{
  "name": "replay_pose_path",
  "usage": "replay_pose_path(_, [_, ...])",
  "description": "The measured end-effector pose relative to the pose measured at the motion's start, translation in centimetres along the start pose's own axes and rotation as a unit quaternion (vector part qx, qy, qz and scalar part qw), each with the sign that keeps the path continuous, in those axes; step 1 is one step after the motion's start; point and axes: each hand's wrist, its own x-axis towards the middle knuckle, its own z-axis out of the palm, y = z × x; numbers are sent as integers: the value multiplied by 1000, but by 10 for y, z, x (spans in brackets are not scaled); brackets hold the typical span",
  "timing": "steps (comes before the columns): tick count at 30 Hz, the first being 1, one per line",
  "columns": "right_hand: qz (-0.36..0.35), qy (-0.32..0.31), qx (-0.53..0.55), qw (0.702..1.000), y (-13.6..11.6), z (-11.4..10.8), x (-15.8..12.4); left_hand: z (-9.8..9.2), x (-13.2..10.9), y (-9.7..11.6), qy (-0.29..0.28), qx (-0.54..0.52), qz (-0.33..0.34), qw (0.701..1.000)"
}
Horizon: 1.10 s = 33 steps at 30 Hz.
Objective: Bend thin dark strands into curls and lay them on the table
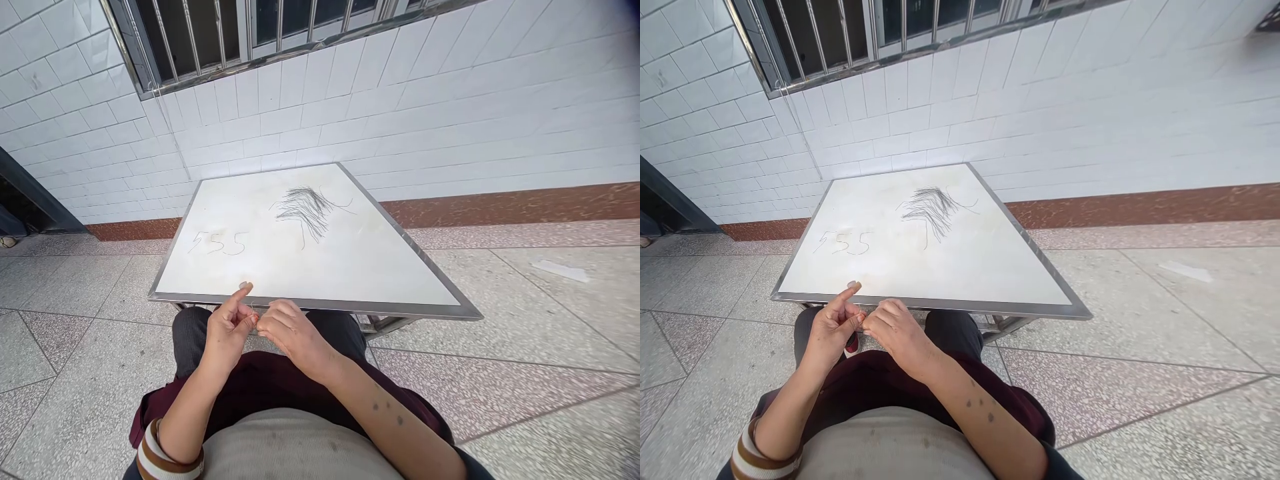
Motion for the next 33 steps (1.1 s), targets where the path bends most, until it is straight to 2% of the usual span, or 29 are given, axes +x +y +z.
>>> replay_pose_path(10, [60,37,52,996,-5,11,-4,6,-3,2,23,13,14,1000])
replay_pose_path(23, [78,42,50,995,-5,18,-7,6,-2,-3,24,23,15,999])
replay_pose_path(27, [111,42,65,991,-5,19,-9,5,-2,-5,25,16,11,1000])
replay_pose_path(33, [72,64,32,995,-5,19,-5,6,-3,-4,27,2,10,1000])
